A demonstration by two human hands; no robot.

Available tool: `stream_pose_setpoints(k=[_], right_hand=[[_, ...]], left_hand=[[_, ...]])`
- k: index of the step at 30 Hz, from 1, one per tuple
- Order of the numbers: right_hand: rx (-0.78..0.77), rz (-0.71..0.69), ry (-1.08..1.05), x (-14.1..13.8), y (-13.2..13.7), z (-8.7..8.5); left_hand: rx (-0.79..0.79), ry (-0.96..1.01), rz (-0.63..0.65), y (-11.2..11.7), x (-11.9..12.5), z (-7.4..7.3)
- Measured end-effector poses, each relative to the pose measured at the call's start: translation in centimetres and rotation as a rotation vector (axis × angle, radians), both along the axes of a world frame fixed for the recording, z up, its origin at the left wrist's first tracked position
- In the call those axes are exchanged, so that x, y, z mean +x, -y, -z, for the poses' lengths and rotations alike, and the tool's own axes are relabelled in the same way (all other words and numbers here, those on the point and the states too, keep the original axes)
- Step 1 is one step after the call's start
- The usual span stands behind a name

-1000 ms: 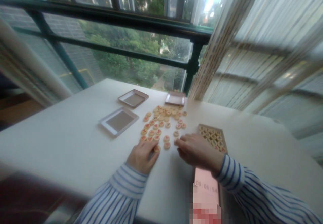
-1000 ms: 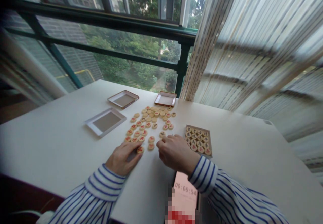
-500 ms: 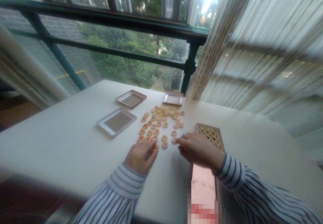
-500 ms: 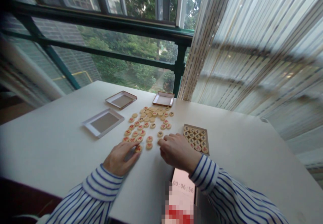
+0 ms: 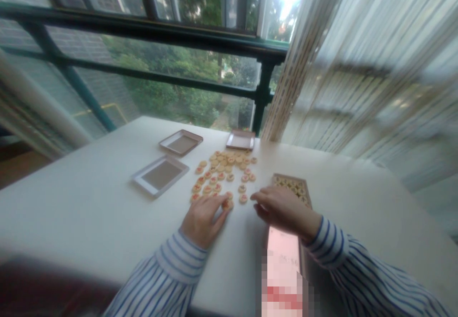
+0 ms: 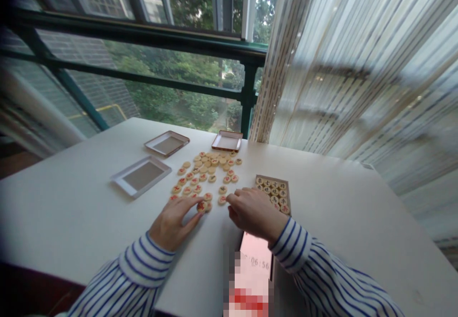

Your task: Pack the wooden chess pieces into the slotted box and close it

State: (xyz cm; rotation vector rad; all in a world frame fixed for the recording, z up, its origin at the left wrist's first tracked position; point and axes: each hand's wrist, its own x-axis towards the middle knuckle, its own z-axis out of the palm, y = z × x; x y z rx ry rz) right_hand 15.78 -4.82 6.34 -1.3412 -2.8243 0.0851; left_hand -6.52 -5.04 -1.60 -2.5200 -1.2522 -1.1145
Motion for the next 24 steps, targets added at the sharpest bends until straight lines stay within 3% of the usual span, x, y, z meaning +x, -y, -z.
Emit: stream_pose_setpoints(k=[13, 24], right_hand=[[0.054, 0.095, -0.084, 2.4, 0.0, -0.1], [0.076, 0.139, -0.188, 4.1, 0.1, -0.2]], left_hand=[[-0.035, 0.004, 0.022, -0.3, 2.6, -1.8], [-0.050, 0.014, 0.067, -0.9, 4.4, -2.1]])
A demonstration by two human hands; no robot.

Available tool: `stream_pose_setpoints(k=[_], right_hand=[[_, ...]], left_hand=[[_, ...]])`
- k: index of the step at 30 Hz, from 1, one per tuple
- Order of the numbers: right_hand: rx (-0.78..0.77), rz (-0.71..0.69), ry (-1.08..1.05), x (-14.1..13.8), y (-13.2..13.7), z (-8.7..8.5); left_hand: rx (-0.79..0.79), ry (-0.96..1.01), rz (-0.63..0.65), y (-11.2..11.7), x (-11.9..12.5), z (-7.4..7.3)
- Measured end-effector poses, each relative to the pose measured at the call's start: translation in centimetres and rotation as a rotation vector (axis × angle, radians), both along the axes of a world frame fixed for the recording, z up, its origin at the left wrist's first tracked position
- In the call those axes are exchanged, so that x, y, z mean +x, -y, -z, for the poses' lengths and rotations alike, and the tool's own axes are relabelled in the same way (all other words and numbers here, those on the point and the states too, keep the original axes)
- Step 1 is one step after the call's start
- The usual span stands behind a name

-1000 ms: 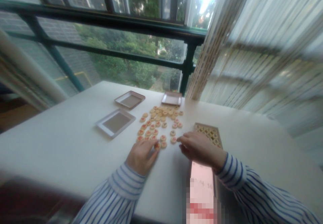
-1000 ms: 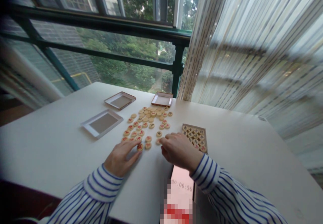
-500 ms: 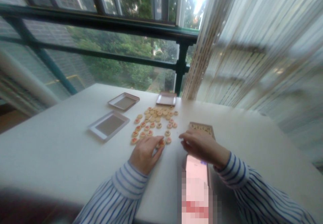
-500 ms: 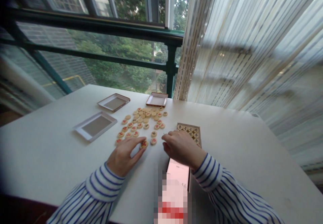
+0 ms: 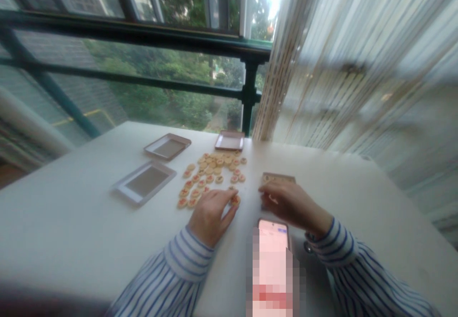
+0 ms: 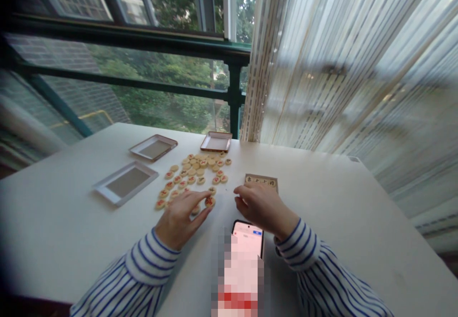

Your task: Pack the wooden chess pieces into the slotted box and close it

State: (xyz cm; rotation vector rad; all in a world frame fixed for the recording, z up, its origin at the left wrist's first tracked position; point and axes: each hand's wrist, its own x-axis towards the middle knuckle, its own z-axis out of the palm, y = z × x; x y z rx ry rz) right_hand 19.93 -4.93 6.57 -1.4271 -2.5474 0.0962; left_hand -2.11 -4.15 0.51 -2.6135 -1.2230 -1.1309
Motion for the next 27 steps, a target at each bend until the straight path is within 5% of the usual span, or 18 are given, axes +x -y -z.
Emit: stream_pose_setpoints(k=[27], right_hand=[[0.088, 0.064, -0.106, 2.3, -1.1, 0.6]], left_hand=[[-0.014, 0.044, 0.063, -1.6, 4.9, -1.9]])
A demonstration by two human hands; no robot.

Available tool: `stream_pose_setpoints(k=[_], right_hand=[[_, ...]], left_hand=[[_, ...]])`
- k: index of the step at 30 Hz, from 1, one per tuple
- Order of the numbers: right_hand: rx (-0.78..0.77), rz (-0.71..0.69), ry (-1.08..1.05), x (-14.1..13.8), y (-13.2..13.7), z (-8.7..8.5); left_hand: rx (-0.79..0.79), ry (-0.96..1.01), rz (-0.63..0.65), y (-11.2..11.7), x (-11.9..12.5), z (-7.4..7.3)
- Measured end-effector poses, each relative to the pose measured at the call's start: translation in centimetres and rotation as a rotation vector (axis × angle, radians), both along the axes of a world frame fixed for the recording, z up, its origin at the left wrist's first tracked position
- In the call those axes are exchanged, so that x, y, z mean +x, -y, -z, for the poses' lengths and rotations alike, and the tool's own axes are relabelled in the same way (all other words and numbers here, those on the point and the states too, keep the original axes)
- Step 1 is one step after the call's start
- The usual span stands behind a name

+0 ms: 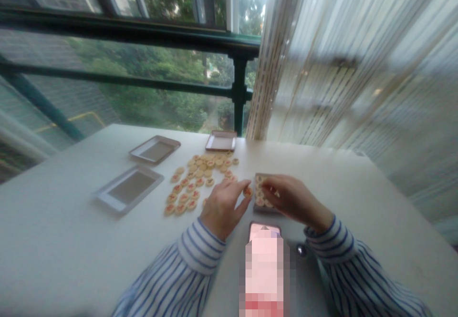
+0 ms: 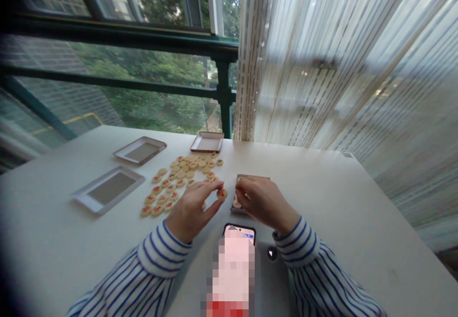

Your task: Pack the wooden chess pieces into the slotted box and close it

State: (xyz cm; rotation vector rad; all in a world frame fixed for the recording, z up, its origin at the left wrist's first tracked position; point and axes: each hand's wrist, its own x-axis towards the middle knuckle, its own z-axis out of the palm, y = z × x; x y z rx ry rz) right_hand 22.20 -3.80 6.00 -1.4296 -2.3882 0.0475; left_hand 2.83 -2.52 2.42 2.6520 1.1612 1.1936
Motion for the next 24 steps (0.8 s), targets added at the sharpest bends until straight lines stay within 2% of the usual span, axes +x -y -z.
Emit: stream_pose_setpoints(k=[12, 24], right_hand=[[0.017, 0.054, -0.133, 0.6, -0.4, 0.1], [-0.159, 0.090, -0.412, 1.0, -1.0, 0.8]], left_hand=[[-0.040, 0.016, 0.030, -2.6, 1.7, 0.1], [0.006, 0.169, 0.015, -2.2, 2.6, 3.1]])
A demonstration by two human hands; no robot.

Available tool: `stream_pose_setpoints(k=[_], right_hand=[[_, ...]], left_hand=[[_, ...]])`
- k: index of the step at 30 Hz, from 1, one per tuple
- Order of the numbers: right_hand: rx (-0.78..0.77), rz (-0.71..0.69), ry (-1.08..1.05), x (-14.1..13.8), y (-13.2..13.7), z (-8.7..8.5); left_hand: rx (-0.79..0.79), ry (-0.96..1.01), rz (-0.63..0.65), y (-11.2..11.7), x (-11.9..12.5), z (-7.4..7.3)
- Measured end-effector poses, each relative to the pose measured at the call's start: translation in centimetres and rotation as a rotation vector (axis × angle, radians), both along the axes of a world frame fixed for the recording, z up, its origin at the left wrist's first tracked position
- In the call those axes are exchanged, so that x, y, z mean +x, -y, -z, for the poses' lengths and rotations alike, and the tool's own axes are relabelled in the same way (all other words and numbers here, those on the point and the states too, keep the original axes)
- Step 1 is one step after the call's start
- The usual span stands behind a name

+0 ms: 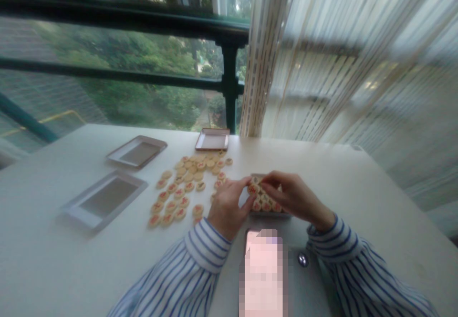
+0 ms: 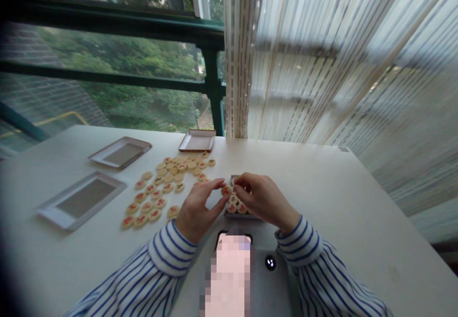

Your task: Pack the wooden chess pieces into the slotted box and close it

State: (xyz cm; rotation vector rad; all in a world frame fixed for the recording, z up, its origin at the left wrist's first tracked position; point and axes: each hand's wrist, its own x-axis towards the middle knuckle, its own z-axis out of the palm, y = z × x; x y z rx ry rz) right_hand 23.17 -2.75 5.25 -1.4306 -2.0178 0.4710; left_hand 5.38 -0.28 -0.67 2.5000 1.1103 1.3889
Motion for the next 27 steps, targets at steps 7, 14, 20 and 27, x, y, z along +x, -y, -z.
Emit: stream_pose_setpoints(k=[7, 14, 20, 27], right_hand=[[-0.091, -0.061, -0.062, -0.3, -0.2, 0.4], [-0.135, -0.097, -0.122, -0.2, -0.3, 0.7], [-0.146, -0.116, -0.160, -0.2, -0.5, 1.1], [-0.175, -0.125, -0.205, -0.3, -0.2, 0.8]], left_hand=[[0.025, 0.029, 0.030, 0.3, 0.2, 0.3], [-0.003, 0.033, 0.021, 0.5, 0.5, 0.7], [-0.012, 0.036, 0.006, 0.7, 0.6, 0.8], [-0.060, 0.063, 0.045, 0.7, 0.5, 0.5]])
